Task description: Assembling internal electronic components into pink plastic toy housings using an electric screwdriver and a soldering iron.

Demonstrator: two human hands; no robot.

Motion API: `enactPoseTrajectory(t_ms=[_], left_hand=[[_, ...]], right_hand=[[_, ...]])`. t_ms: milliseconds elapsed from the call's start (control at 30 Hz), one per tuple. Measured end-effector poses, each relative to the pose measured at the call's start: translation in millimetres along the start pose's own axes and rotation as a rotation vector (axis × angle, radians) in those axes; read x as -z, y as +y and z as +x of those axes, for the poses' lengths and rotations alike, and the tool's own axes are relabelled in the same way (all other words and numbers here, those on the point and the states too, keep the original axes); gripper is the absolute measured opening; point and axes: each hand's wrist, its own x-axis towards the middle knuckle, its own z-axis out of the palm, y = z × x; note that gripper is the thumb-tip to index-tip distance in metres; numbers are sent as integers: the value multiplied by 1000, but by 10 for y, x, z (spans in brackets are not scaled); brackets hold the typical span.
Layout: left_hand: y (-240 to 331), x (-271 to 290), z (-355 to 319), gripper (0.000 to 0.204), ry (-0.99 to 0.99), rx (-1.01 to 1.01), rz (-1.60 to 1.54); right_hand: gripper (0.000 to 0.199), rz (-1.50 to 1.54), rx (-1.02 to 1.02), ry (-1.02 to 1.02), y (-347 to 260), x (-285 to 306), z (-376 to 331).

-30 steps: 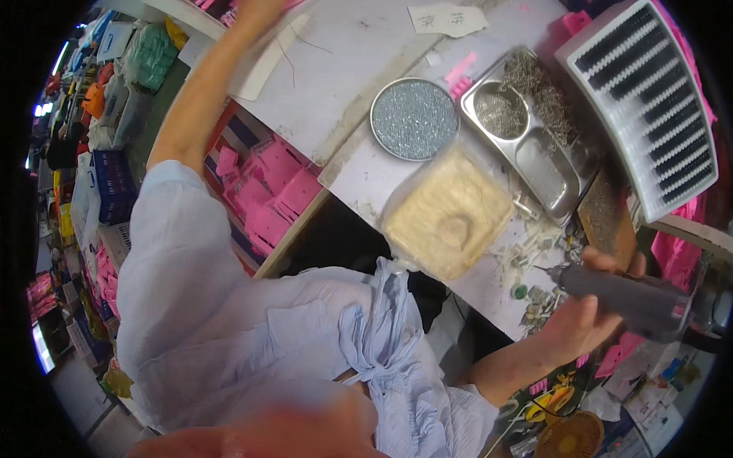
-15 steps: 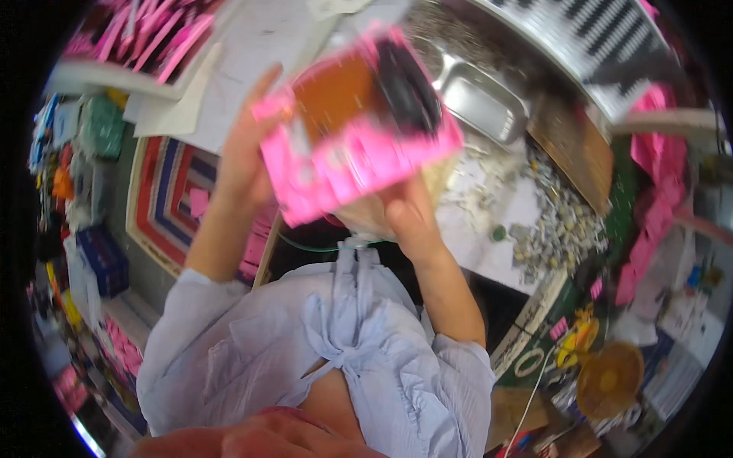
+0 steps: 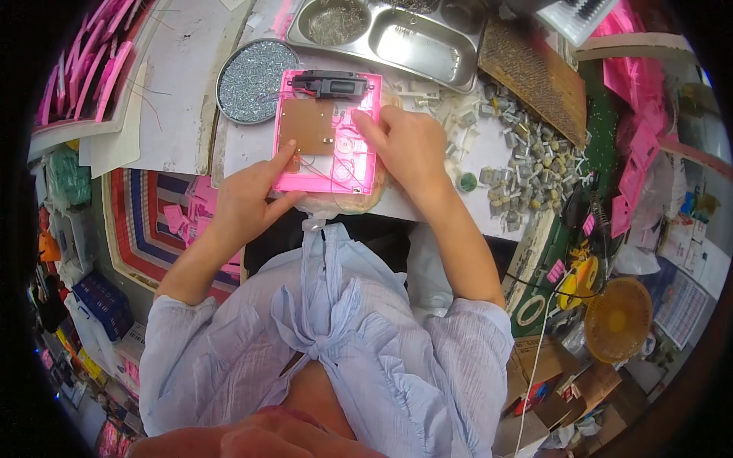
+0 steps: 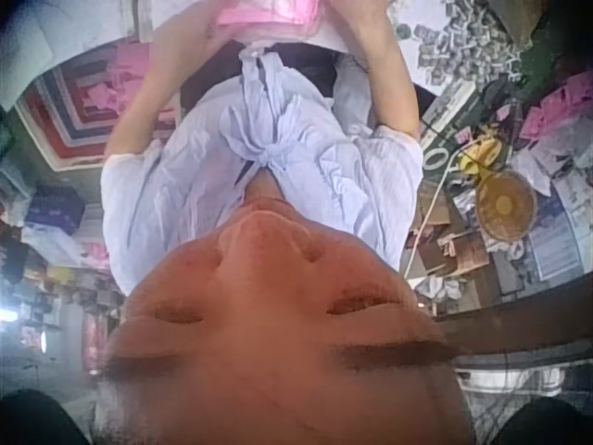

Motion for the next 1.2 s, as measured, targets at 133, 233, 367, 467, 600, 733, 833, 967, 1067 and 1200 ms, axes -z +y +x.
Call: enactPoseTrajectory(t_ms=[133, 233, 367, 467, 600, 733, 833, 967, 1067, 1200], left_hand=[[-33, -26, 72, 74, -12, -34, 29], [-92, -14, 181, 73, -99, -79, 35], [-90, 106, 220, 68, -159, -177, 26], [61, 312, 203, 68, -202, -183, 91], [283, 213, 318, 72, -148, -292, -25], [345, -153, 333, 68, -131, -374, -31], [315, -287, 330, 58, -77, -400, 10], [180, -391, 329, 38, -51, -547, -49], [75, -301, 243, 29, -47, -669, -79], [0, -224, 140, 22, 34, -732, -94]], right_hand=[[47, 34, -28, -41, 9, 47, 105], [45, 63, -82, -140, 87, 198, 83], [45, 53, -124, -231, 127, 251, -117], [45, 19, -83, -213, 82, 161, -201], [44, 72, -167, -252, 68, 165, -218], [43, 175, -179, -308, 56, 307, -414], [33, 320, -115, -520, -21, 524, -771], [27, 724, 398, -651, -329, 704, -1093], [40, 995, 163, -257, -330, 688, -1102], [37, 329, 406, -50, -234, 208, -595]])
